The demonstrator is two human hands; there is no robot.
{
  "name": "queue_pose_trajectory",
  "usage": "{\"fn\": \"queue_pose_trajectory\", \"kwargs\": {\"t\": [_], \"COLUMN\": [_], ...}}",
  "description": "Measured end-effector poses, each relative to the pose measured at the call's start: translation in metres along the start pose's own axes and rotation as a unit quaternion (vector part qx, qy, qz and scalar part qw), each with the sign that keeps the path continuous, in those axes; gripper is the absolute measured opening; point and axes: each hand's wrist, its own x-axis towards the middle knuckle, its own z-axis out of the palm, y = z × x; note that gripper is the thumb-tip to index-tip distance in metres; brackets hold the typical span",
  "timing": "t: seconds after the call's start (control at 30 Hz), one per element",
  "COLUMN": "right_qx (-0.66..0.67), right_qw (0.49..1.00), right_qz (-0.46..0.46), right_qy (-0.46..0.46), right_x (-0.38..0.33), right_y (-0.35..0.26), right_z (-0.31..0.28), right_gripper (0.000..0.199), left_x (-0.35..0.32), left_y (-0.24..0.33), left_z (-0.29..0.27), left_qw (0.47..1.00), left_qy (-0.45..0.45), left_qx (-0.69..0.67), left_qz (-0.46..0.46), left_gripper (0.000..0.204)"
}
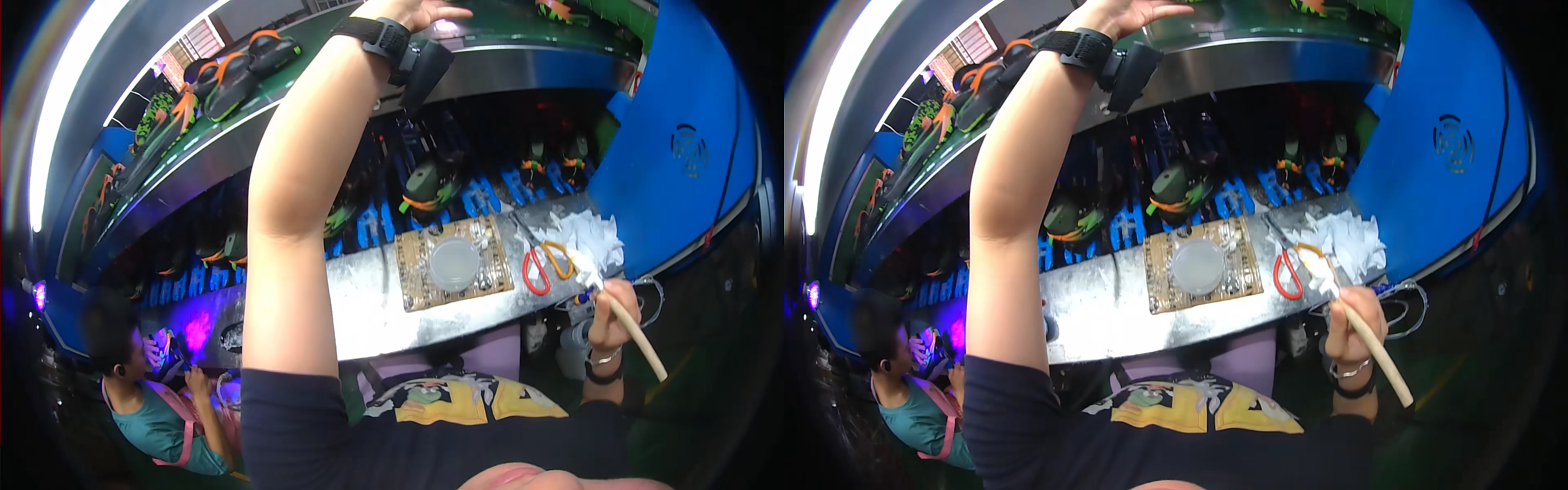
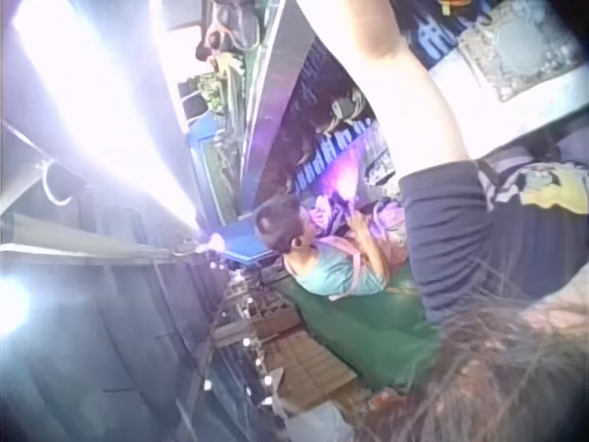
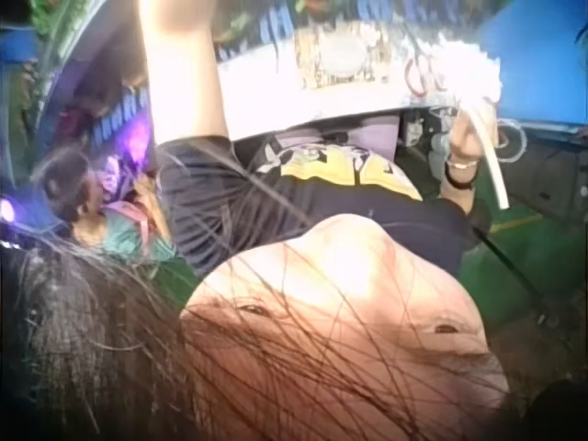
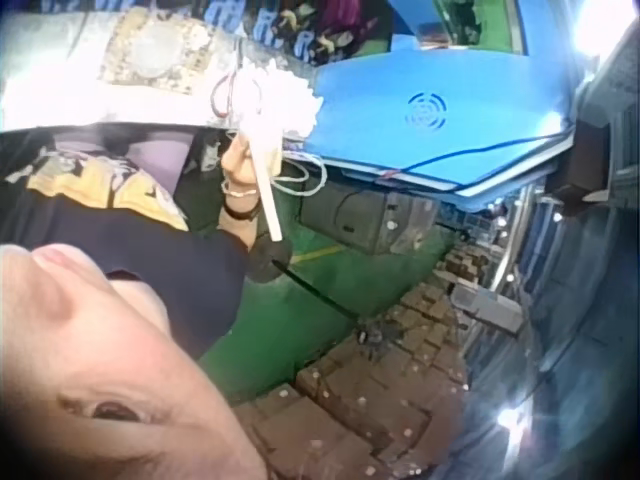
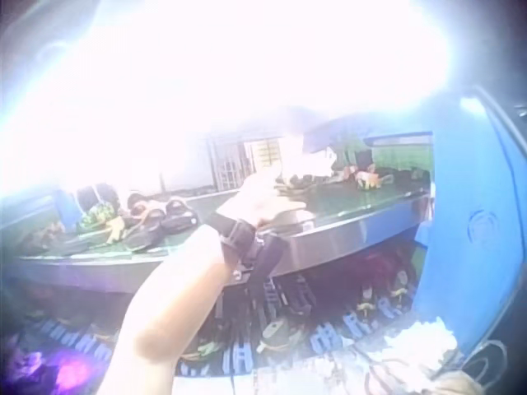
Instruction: Applying adhesive to the edges of shoe soles using a brush.
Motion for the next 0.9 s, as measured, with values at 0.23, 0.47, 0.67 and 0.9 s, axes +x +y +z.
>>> {"fn": "queue_pose_trajectory", "kwargs": {"t": [0.23,0.47,0.67,0.9], "right_qx": [0.02,0.06,0.108,0.128], "right_qw": [0.992,0.989,0.973,0.973], "right_qz": [0.121,0.129,0.203,0.192], "right_qy": [0.04,0.033,0.038,0.014], "right_x": [-0.018,-0.03,-0.037,-0.024], "right_y": [0.028,0.038,0.05,0.043], "right_z": [-0.001,0.009,0.013,0.03], "right_gripper": [0.011,0.012,0.011,0.011], "left_x": [-0.025,-0.061,-0.098,-0.099], "left_y": [0.022,0.038,0.058,0.099], "left_z": [-0.076,-0.172,-0.098,-0.095], "left_qw": [0.687,0.538,0.607,0.762], "left_qy": [0.107,0.083,0.036,0.267], "left_qx": [0.714,0.827,0.786,0.586], "left_qz": [-0.081,-0.141,-0.113,-0.073], "left_gripper": [0.039,0.018,0.012,0.03]}}
